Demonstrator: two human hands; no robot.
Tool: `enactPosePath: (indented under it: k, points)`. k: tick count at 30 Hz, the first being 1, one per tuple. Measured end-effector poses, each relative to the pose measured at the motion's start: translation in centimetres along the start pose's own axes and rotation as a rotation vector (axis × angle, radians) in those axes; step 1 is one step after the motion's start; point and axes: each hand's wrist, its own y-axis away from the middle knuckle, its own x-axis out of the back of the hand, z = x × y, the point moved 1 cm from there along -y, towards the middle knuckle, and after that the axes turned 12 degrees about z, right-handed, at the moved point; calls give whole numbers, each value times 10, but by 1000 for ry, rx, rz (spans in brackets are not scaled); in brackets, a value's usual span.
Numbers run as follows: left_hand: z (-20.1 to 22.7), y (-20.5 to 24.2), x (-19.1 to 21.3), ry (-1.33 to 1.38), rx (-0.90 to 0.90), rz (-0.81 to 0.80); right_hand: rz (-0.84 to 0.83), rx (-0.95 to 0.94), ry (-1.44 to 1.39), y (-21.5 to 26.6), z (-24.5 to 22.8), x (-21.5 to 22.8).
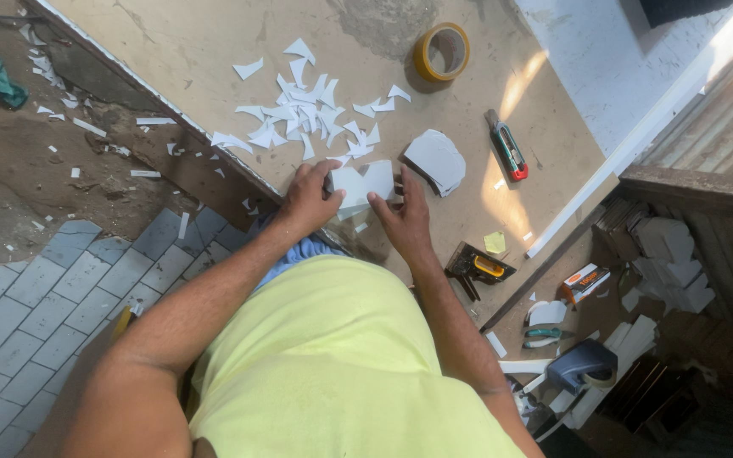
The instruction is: The person uses scissors to cut small white paper pieces into rounded shapes on a workbench. They repeatedly pick up a paper piece, trim its edges, and place the finished piece into a growing stack. A printed card is briefly used as a template before being set aside.
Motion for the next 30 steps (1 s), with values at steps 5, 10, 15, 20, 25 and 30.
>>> enactPosePath:
  k: [5, 10, 15, 20, 25, 30]
  points:
    - [-6, 4, -4, 19, 78, -31, 40, 350, 322, 18, -7, 7]
    - [-6, 1, -3, -19, 25, -15, 36, 439, 402, 24, -12, 10]
    - [-4, -1, -2, -10, 83, -62, 17, 446, 446, 27, -22, 11]
    - [-1, -1, 1, -32, 74, -71, 26, 411, 348, 29, -32, 9]
    - [2, -2, 2, -36, 90, -80, 68, 419, 295, 31, -41, 11]
    - [2, -2, 3, -38, 100, -82, 74, 426, 117, 30, -44, 14]
